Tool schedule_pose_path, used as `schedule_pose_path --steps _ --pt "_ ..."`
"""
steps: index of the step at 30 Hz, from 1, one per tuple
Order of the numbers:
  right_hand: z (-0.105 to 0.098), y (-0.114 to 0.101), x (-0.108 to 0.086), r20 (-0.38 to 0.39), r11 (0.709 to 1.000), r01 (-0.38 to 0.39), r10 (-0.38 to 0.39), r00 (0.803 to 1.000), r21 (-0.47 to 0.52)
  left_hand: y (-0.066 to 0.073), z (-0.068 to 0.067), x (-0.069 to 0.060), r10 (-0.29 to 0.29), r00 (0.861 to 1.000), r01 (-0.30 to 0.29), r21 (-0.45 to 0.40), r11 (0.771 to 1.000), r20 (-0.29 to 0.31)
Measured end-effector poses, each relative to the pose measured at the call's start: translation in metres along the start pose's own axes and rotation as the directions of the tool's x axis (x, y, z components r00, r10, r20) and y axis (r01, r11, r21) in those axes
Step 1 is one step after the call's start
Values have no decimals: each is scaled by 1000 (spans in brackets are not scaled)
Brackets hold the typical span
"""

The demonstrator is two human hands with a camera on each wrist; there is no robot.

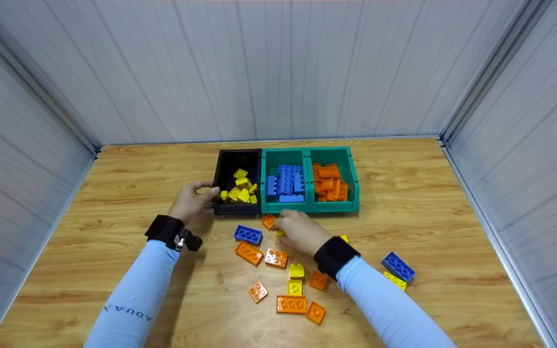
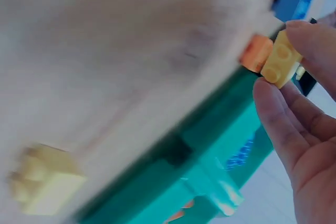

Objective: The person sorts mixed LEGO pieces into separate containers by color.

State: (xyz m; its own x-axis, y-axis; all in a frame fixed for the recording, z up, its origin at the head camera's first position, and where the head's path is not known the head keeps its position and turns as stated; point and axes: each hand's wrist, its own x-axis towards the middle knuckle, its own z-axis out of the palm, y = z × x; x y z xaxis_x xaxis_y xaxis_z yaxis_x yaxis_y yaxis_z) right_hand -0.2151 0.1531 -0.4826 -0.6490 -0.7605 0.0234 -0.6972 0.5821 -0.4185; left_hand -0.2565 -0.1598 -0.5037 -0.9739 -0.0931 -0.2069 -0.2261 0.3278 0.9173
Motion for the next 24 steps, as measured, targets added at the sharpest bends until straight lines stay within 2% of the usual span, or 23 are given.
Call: schedule_pose_path --steps 4,7,16,20,24 --pt "-6 -11 23 -29 999 41 -42 999 -9 -1 -1 0 29 999 -27 69 997 -20" --pt "-12 -18 43 -34 999 43 -44 998 -23 -1 -1 0 43 999 -39 99 994 -29" --pt "-25 -15 113 -44 989 27 -34 998 -148 -2 -1 2 64 996 -58 112 992 -59" --pt "-23 -7 130 -30 980 -6 0 1000 -199 -2 0 3 72 996 -66 97 993 -58" --pt "-18 -1 138 -9 971 -31 30 1000 -235 -2 1 2 72 996 -67 91 994 -55"
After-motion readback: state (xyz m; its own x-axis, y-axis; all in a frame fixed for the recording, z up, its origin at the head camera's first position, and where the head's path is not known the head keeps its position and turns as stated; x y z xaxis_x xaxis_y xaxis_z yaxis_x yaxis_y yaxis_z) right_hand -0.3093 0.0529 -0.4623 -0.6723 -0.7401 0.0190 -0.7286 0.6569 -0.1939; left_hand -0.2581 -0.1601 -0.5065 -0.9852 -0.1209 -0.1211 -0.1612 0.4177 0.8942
